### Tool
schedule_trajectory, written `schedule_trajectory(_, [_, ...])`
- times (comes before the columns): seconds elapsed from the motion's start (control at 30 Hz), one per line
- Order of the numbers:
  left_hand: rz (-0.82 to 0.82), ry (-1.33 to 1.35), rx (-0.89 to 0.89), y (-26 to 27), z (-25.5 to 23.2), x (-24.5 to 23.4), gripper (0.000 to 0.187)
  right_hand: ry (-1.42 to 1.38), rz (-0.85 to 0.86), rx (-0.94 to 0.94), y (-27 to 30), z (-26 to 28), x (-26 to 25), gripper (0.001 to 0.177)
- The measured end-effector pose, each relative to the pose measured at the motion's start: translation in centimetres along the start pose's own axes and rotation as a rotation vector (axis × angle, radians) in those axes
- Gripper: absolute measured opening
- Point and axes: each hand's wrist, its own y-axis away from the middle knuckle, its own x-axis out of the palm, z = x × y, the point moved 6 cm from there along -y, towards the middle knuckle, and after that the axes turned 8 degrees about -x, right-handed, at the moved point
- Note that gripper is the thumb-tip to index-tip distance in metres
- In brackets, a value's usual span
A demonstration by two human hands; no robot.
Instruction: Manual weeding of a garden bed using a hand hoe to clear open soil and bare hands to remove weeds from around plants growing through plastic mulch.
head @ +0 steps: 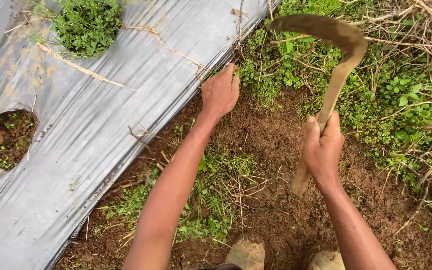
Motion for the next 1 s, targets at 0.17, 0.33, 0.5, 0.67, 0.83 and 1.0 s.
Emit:
schedule_trajectory(0.17, [0.027, 0.047, -0.014, -0.2, 0.4, 0.1, 0.028, 0.001, 0.11, 0.193, 1.7, -1.9, 1.2, 0.014])
schedule_trajectory(0.33, [0.029, 0.055, -0.022, -0.3, 0.5, 0.3, 0.028, 0.214, 0.353, 0.516, 5.2, -6.0, -0.5, 0.027])
schedule_trajectory(0.5, [0.024, 0.066, -0.009, 0.2, -0.4, -0.5, 0.03, 0.075, 0.105, 0.214, 2.1, -1.9, -2.4, 0.01])
schedule_trajectory(0.67, [0.007, 0.063, 0.003, 0.1, -0.4, -0.5, 0.029, -0.086, 0.053, 0.214, 1.9, -1.9, 0.0, 0.011])
schedule_trajectory(0.83, [0.018, 0.058, 0.015, -0.2, 0.2, 0.0, 0.029, -0.181, 0.312, 0.653, 7.8, -6.0, 1.1, 0.016])
schedule_trajectory(1.0, [-0.017, 0.038, 0.037, -0.6, 0.8, 0.8, 0.027, -0.011, 0.163, 0.499, 5.5, -4.2, -2.1, 0.012])
